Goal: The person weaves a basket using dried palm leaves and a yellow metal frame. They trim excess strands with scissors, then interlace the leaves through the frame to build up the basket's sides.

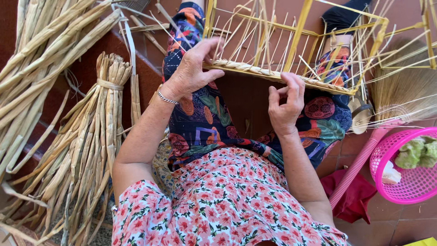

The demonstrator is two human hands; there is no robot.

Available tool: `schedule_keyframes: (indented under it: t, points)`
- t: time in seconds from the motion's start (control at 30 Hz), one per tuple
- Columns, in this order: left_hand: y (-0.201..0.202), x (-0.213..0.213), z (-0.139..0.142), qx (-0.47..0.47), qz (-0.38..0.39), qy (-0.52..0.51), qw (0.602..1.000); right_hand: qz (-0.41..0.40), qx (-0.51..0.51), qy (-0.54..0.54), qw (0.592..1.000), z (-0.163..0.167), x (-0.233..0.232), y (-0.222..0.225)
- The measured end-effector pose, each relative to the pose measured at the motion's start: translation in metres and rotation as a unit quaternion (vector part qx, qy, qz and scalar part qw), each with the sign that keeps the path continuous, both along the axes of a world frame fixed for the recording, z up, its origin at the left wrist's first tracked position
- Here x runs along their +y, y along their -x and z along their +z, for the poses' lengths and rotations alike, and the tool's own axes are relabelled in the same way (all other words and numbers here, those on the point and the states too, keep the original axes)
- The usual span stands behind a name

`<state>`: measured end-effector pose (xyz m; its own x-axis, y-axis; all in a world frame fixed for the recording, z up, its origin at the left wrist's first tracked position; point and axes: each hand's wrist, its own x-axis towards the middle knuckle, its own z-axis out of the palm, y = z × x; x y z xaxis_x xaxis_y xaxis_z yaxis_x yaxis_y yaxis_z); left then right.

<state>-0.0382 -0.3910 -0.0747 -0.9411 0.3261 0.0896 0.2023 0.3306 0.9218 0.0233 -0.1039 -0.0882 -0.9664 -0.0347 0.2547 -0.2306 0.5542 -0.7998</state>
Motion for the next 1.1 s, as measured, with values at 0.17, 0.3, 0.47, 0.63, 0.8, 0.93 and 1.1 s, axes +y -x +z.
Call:
schedule_keyframes:
  t: [0.17,0.3,0.47,0.63,0.8,0.93,1.1]
  points:
    - [0.002,0.017,-0.005,0.135,-0.032,0.124,0.983,0.06,-0.18,0.196,0.962,-0.004,0.009,0.019]
    - [0.0,0.021,-0.016,0.179,-0.027,0.11,0.977,0.051,-0.21,0.199,0.956,-0.021,0.01,0.031]
    - [0.001,0.022,-0.024,0.127,-0.037,0.129,0.983,0.08,-0.203,0.156,0.963,-0.042,0.02,0.037]
    - [0.011,0.023,-0.022,-0.048,-0.06,0.15,0.986,0.108,-0.188,0.17,0.961,-0.042,0.021,0.04]
    - [-0.004,0.028,-0.011,-0.021,-0.038,0.093,0.995,0.041,-0.253,0.177,0.95,-0.022,0.021,0.024]
    - [-0.042,0.04,-0.002,0.233,0.066,0.124,0.962,0.012,-0.12,0.192,0.974,-0.013,0.044,-0.018]
    - [-0.057,0.05,0.004,0.187,0.146,0.147,0.96,-0.16,-0.073,0.177,0.968,-0.02,0.112,-0.05]
